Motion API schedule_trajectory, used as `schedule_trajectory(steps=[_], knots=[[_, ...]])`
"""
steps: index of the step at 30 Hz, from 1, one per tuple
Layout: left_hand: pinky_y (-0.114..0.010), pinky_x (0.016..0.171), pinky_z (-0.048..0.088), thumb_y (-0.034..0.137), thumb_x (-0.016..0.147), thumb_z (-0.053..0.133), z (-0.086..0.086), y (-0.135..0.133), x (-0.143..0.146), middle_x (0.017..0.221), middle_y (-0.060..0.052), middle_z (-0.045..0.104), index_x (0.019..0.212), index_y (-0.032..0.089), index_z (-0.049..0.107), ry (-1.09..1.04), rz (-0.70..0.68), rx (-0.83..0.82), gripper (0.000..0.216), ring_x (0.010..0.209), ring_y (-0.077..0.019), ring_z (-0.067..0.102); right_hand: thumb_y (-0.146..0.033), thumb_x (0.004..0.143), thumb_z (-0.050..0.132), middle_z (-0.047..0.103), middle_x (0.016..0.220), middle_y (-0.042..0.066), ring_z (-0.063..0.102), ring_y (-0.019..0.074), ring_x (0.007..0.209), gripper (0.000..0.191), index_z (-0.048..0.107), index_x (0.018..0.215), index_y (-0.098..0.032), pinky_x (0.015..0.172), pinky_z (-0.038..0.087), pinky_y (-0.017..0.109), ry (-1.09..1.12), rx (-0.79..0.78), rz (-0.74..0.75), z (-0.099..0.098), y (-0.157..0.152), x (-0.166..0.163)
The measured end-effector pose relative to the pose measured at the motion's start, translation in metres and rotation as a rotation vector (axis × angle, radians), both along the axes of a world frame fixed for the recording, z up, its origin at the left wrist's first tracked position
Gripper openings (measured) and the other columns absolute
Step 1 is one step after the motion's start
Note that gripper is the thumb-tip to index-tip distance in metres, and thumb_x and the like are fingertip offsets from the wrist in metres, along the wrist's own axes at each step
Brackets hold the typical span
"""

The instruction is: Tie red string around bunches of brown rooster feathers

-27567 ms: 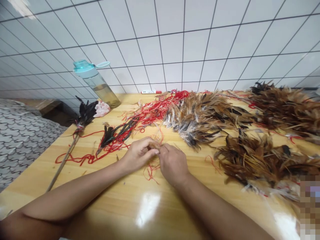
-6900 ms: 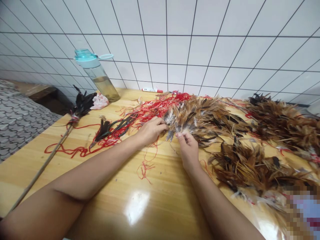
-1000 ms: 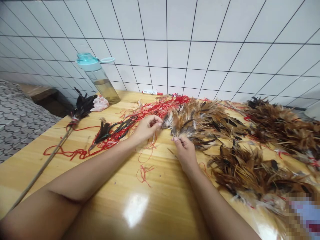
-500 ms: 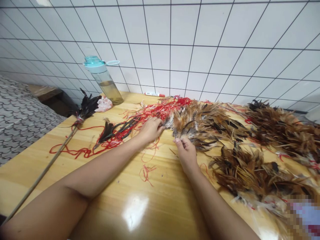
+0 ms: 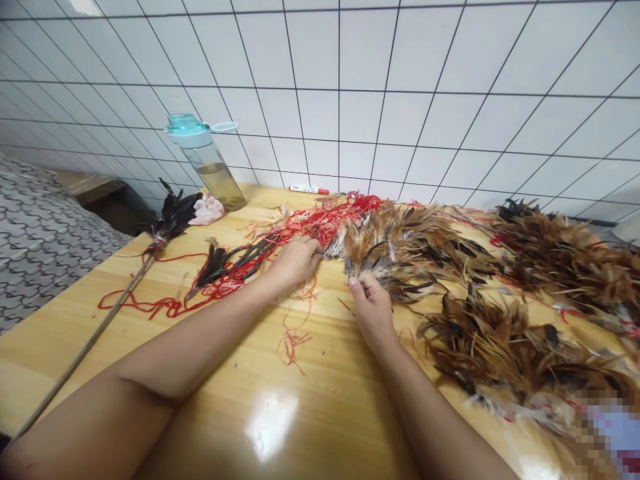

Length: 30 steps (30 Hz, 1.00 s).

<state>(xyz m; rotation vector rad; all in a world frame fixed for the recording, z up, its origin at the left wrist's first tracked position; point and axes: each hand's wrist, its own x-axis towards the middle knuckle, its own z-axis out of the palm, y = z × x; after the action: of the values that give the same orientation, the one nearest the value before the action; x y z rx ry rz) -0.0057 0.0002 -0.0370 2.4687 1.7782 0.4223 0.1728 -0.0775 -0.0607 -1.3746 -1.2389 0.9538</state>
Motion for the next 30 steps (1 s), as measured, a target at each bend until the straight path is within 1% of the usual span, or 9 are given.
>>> schedule_trajectory(steps=[4, 8, 11, 15, 18, 21, 24, 27, 30], knots=[[-0.033, 0.082, 0.043, 0.018, 0.085, 0.047, -0.001, 0.004, -0.007, 0.091, -0.01, 0.064, 0.085, 0.015, 0.064, -0.106, 0.002, -0.006, 0.017, 0.089, -0.021, 0.056, -0.043, 0.077, 0.06, 0.066, 0.073, 0.002, 0.056, 0.0176, 0.072, 0.026, 0.067, 0.076, -0.017, 0.07, 0.044, 0.03, -0.003, 0.009, -0.004, 0.0, 0.0, 0.0], [-0.028, 0.073, 0.041, 0.022, 0.079, 0.055, -0.001, 0.01, -0.015, 0.079, -0.005, 0.063, 0.075, 0.016, 0.062, -0.426, -0.003, -0.081, 0.009, 0.076, -0.0162, 0.054, -0.044, 0.077, 0.06, 0.066, 0.072, 0.002, 0.056, 0.0174, 0.072, 0.027, 0.067, 0.076, -0.018, 0.072, 0.044, 0.031, 0.01, 0.022, -0.009, -0.004, 0.001, 0.001], [-0.024, 0.065, 0.038, 0.027, 0.075, 0.061, 0.002, 0.009, -0.014, 0.071, -0.001, 0.061, 0.073, 0.015, 0.061, -0.736, -0.009, -0.242, 0.012, 0.066, -0.0121, 0.052, -0.044, 0.077, 0.059, 0.066, 0.073, 0.002, 0.056, 0.0177, 0.072, 0.027, 0.067, 0.076, -0.018, 0.072, 0.044, 0.031, 0.007, 0.026, -0.011, -0.006, 0.002, 0.001], [-0.021, 0.059, 0.035, 0.035, 0.067, 0.072, 0.01, -0.004, -0.003, 0.066, 0.002, 0.056, 0.074, 0.014, 0.06, -1.148, -0.081, -0.514, 0.025, 0.058, -0.0076, 0.047, -0.044, 0.078, 0.059, 0.067, 0.075, 0.003, 0.058, 0.0185, 0.076, 0.026, 0.066, 0.075, -0.019, 0.075, 0.045, 0.032, 0.015, 0.048, -0.023, -0.005, 0.003, 0.001], [-0.019, 0.051, 0.028, 0.037, 0.059, 0.079, 0.017, -0.017, 0.007, 0.06, 0.005, 0.049, 0.071, 0.013, 0.056, -1.344, -0.123, -0.714, 0.035, 0.052, -0.0042, 0.04, -0.043, 0.078, 0.059, 0.068, 0.077, 0.003, 0.059, 0.0189, 0.078, 0.026, 0.066, 0.075, -0.018, 0.078, 0.045, 0.033, 0.033, 0.052, -0.035, -0.005, 0.003, 0.001], [-0.018, 0.047, 0.024, 0.037, 0.057, 0.082, 0.019, -0.028, 0.016, 0.057, 0.005, 0.048, 0.069, 0.013, 0.053, -1.415, -0.129, -0.862, 0.039, 0.049, -0.0028, 0.038, -0.043, 0.077, 0.059, 0.068, 0.076, 0.003, 0.059, 0.0188, 0.078, 0.026, 0.066, 0.075, -0.018, 0.079, 0.045, 0.033, 0.042, 0.041, -0.045, -0.005, 0.004, 0.002], [-0.017, 0.046, 0.025, 0.037, 0.06, 0.081, 0.013, -0.034, 0.024, 0.057, 0.004, 0.051, 0.07, 0.013, 0.051, -1.432, -0.133, -0.958, 0.039, 0.047, -0.0028, 0.04, -0.042, 0.077, 0.059, 0.068, 0.076, 0.003, 0.059, 0.0185, 0.076, 0.025, 0.067, 0.076, -0.018, 0.078, 0.045, 0.033, 0.036, 0.048, -0.035, -0.004, 0.004, 0.002], [-0.017, 0.049, 0.032, 0.037, 0.06, 0.081, 0.006, -0.035, 0.027, 0.059, 0.002, 0.056, 0.07, 0.013, 0.051, -1.437, -0.14, -0.964, 0.039, 0.05, -0.0036, 0.046, -0.041, 0.077, 0.059, 0.065, 0.07, 0.001, 0.055, 0.0166, 0.07, 0.025, 0.066, 0.072, -0.018, 0.071, 0.044, 0.03, -0.02, 0.066, -0.028, -0.002, 0.003, 0.002], [-0.017, 0.051, 0.035, 0.036, 0.061, 0.08, 0.001, -0.034, 0.028, 0.059, 0.002, 0.057, 0.069, 0.013, 0.051, -1.408, -0.136, -0.946, 0.039, 0.051, -0.0043, 0.049, -0.042, 0.077, 0.057, 0.058, 0.061, -0.001, 0.048, 0.0143, 0.062, 0.027, 0.061, 0.065, -0.018, 0.063, 0.04, 0.027, -0.084, 0.081, -0.035, 0.0, 0.001, 0.002]])
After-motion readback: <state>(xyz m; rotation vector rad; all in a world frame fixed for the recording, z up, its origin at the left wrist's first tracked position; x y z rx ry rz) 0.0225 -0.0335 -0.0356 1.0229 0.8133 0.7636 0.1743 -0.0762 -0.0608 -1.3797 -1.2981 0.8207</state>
